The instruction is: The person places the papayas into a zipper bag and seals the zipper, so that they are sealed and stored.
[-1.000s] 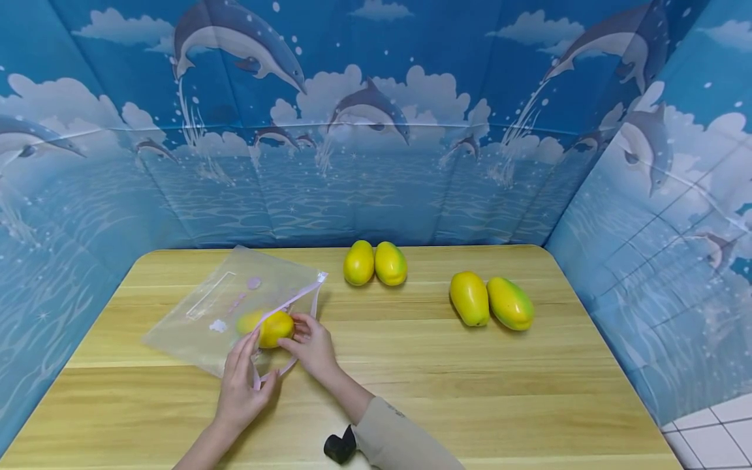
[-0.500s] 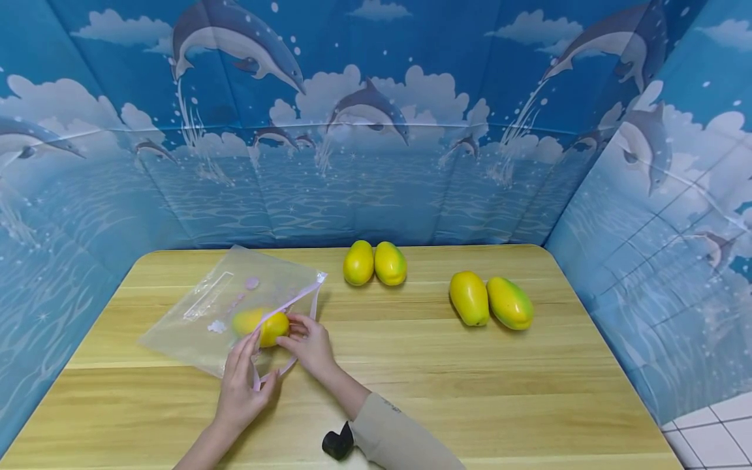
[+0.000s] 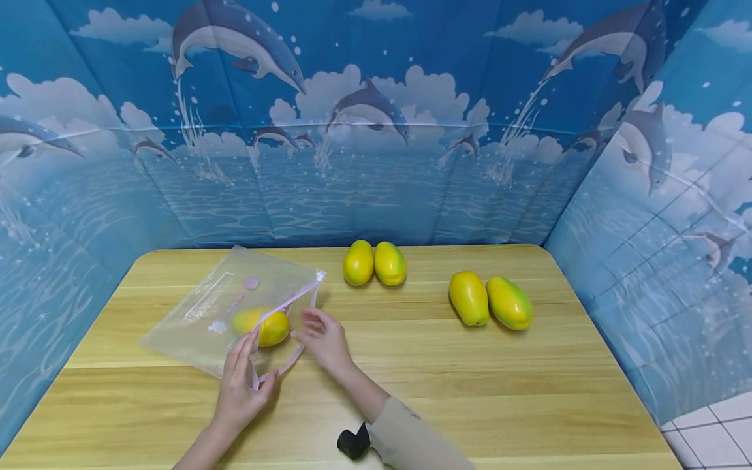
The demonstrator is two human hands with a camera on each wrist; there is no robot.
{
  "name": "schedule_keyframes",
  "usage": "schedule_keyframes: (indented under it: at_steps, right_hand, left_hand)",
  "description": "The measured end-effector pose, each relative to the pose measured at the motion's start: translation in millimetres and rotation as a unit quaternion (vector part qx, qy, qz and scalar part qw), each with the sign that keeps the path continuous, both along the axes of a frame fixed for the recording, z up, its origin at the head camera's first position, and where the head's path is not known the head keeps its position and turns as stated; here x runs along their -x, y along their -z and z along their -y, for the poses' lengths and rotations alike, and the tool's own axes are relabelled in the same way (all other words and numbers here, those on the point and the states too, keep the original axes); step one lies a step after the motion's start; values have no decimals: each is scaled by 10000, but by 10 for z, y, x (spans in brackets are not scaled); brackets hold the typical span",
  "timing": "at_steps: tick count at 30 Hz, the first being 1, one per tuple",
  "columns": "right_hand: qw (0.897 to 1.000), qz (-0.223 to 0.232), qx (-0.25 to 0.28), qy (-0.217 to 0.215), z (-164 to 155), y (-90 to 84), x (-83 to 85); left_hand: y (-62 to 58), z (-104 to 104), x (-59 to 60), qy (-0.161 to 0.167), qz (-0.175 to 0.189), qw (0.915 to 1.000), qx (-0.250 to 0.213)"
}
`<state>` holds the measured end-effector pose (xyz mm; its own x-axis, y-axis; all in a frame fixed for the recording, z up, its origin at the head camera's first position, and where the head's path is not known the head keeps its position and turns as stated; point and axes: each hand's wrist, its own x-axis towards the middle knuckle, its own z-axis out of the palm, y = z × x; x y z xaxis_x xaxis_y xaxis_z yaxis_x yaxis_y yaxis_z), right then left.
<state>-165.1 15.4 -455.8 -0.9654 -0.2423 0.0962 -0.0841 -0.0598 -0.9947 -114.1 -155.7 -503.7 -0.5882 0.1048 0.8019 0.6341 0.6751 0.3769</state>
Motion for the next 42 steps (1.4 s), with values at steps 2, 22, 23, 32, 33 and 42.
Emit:
schedule_keyframes:
  at_steps: [2, 22, 23, 32, 33, 42]
  right_hand:
    - [10000, -64, 27, 66, -86, 56, 36]
    - [9779, -655, -1, 1984, -1279, -77, 259]
    - [9745, -716, -31, 2128, -1339, -84, 263]
    - [9378, -833, -2, 3370, -1885, -94, 263]
    - [9339, -843, 8, 3475, -1943, -90, 258]
    - [9052, -766, 29, 4180, -2381, -68, 181]
  left_hand:
    - [2, 3, -1, -4, 18, 10000, -4]
    - [10, 11, 4, 29, -5, 10000, -15]
    - [11, 12, 3, 26, -9, 10000, -15]
    - [23, 11, 13, 50, -3, 10000, 2]
    - [25, 11, 12, 41, 3, 10000, 8]
    - [29, 13, 5, -7, 60, 10000, 45]
